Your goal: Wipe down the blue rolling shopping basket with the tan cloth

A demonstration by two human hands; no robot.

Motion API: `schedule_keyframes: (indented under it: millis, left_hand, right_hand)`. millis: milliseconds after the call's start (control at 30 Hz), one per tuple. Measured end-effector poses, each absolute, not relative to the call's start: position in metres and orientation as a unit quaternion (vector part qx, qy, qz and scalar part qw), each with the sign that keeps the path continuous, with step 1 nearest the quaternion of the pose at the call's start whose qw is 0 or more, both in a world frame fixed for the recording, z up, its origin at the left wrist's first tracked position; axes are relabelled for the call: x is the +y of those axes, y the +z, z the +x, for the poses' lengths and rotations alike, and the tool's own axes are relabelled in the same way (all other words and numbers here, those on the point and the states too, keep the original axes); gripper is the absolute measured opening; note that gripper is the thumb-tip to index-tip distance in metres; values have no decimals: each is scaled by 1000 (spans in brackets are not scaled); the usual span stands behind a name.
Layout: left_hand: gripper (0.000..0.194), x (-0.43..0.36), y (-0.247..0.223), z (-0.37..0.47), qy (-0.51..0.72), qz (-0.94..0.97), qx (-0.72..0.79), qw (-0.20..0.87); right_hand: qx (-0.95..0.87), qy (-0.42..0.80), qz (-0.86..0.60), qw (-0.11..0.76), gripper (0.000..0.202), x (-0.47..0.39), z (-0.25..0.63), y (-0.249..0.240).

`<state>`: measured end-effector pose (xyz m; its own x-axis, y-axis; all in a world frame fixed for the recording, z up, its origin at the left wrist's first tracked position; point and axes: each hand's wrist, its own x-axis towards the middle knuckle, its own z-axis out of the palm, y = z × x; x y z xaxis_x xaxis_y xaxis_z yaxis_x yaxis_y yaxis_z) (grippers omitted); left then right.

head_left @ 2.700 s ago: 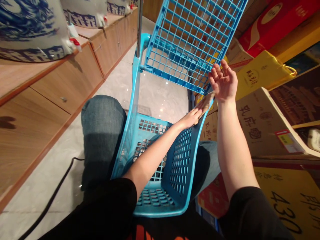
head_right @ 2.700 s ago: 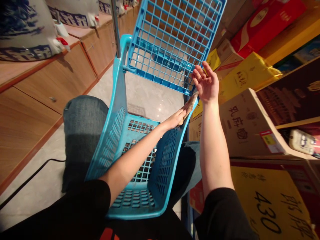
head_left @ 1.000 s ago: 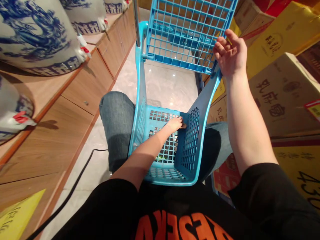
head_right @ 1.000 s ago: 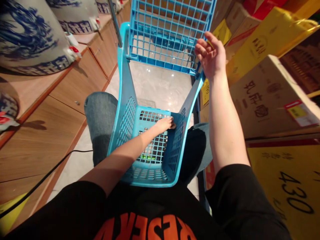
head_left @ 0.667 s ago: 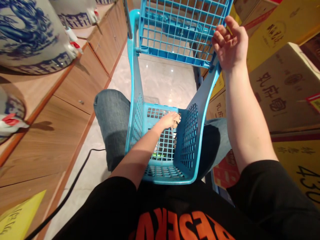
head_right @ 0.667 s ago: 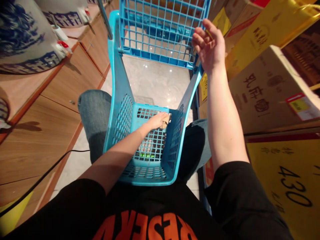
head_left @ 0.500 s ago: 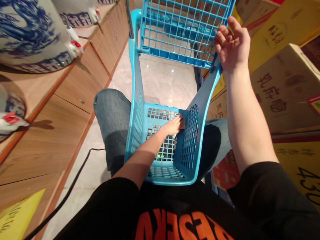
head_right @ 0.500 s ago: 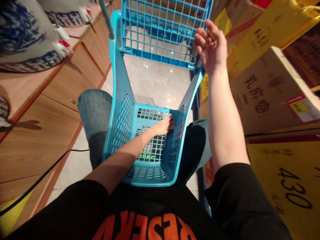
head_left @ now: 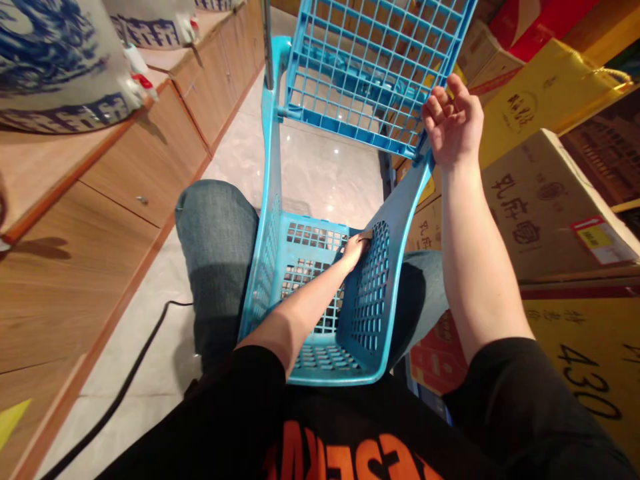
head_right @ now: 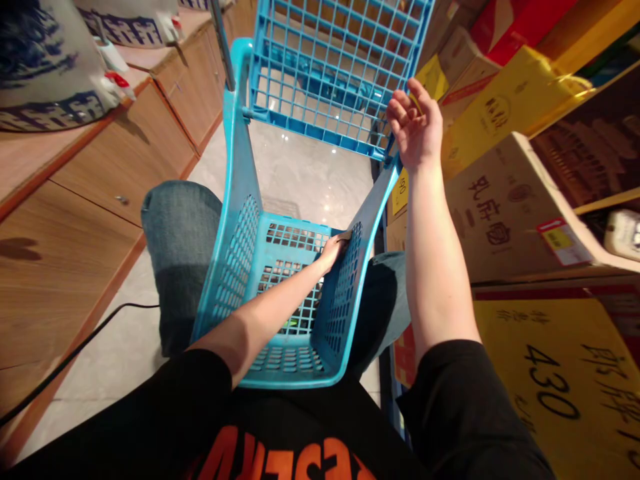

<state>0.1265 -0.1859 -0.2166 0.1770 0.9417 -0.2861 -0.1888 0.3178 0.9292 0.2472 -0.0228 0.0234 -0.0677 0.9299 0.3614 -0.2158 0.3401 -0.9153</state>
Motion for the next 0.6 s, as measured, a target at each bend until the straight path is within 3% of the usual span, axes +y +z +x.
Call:
schedule_keyframes:
  millis: [133, 367, 467, 600]
  left_hand:
    - [30, -180, -187, 139, 491, 353, 467, 645]
    - [57, -154, -114, 157, 649, 427, 285, 561]
    - [64, -150, -111, 154, 641, 497, 266, 521]
    - [53, -155, -136, 141, 539, 483, 403, 560]
  right_hand:
    - [-613, 428, -379, 546, 61, -23, 254, 28]
    - [-598, 439, -385, 550, 49, -32, 245, 34]
    - [-593, 438, -379, 560, 51, -33, 244, 33]
    - [-597, 436, -388, 550, 59, -24, 250, 29]
